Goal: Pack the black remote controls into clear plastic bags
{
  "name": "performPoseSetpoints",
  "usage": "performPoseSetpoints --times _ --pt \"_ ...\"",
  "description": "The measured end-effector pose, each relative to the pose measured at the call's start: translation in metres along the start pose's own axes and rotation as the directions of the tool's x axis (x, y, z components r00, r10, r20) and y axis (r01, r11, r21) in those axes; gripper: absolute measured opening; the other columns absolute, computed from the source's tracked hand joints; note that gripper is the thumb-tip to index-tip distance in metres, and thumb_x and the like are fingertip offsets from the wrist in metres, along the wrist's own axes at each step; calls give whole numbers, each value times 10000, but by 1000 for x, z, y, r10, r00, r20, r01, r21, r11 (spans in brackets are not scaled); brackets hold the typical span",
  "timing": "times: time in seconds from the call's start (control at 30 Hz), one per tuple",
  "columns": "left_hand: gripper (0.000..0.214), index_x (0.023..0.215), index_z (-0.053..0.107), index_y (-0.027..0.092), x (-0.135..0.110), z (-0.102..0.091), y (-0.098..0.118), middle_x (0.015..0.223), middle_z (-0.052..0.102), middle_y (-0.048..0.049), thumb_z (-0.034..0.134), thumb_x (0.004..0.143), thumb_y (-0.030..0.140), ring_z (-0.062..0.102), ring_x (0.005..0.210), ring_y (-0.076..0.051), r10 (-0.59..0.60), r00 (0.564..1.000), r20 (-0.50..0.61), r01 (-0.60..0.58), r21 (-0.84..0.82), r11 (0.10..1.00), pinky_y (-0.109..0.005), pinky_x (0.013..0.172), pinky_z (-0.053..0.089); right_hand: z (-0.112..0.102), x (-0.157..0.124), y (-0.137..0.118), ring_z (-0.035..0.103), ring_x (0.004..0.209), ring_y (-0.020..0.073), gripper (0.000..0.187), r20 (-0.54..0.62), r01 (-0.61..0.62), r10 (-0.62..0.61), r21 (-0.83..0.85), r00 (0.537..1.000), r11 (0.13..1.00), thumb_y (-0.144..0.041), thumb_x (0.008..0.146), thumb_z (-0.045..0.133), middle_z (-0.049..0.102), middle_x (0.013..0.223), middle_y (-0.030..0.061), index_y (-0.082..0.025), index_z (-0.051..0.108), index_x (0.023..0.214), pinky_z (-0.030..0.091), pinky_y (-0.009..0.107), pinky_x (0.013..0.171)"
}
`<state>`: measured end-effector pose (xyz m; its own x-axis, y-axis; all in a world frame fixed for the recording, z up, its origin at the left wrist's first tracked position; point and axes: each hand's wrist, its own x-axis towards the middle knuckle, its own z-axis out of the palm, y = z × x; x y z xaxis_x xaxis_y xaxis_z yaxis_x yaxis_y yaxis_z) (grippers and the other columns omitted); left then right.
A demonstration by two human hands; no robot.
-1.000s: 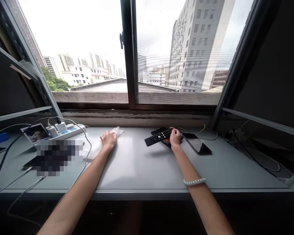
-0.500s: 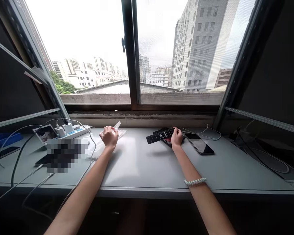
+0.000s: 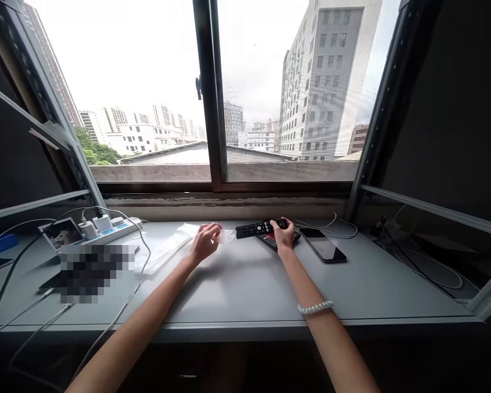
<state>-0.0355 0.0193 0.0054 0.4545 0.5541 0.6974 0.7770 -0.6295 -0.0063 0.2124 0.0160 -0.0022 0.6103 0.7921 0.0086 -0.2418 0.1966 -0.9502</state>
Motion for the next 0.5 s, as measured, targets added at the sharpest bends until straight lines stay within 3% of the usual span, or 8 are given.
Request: performPoseSetpoints --times 0.13,0.33,0.5 --pt "266 695 444 206 -3 9 6 718 586 20 337 614 -24 519 608 -128 -29 984 176 34 -25 999 -298 806 361 0 -2 2 616 500 140 549 51 14 -13 -6 999 1000 -338 553 734 576 982 59 -229 489 1032 560 288 443" --pt "242 611 443 186 -3 11 13 726 580 6 364 555 -36 543 703 -145 -73 955 286 80 -14 997 -319 812 323 3 -8 4 609 472 142 533 126 88 -89 13 988 996 -381 545 736 567 984 45 -242 441 965 540 286 399" --pt "167 614 475 181 -5 12 17 784 580 -3 431 583 23 546 744 -155 -113 941 320 125 -18 992 -331 802 327 4 -8 6 575 481 93 483 131 181 -174 -46 976 982 -438 530 733 507 1126 66 -221 451 857 556 277 439"
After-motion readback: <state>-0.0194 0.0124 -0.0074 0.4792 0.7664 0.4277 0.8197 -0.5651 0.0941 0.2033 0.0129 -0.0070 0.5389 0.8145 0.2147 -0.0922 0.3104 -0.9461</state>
